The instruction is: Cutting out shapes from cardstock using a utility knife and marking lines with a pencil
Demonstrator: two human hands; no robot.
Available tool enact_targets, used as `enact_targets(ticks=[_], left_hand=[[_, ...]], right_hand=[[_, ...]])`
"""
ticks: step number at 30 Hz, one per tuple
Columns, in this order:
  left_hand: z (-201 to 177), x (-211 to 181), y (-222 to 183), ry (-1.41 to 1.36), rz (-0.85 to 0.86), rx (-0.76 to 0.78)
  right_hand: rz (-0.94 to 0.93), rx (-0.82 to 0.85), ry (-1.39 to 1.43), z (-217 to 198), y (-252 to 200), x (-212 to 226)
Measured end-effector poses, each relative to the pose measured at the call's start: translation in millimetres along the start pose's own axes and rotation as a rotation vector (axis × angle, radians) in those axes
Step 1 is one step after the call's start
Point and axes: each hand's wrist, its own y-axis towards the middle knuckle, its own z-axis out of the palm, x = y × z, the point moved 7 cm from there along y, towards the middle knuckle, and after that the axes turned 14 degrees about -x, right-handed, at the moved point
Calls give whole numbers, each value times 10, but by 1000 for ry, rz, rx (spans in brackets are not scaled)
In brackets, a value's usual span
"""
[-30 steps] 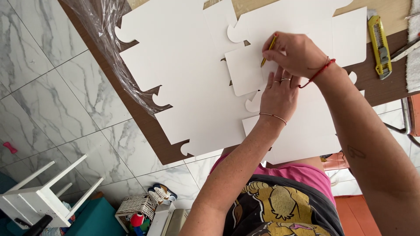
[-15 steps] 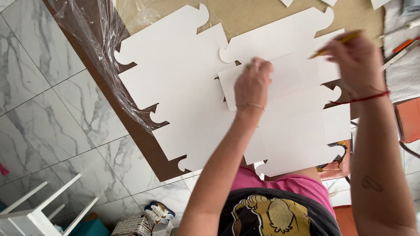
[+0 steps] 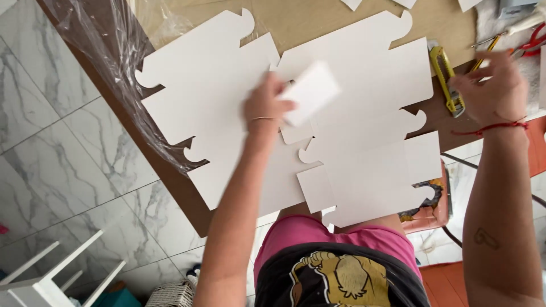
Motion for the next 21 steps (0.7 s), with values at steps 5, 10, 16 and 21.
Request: enact_targets(ticks=[5,10,16,21], left_hand=[[-1112,804,-106,61,-136,-382],[-1232,477,-737,-226,309,-742],[108,764,-1057,-927,-221,-200],[14,428,-1049,-817,-375,-120]], right_hand=[[-17,105,23,96,-197,177],[-47,57,-36,191,-200,82],[430,153,-1,23,-296,292],[489,107,296,9,-382,467]])
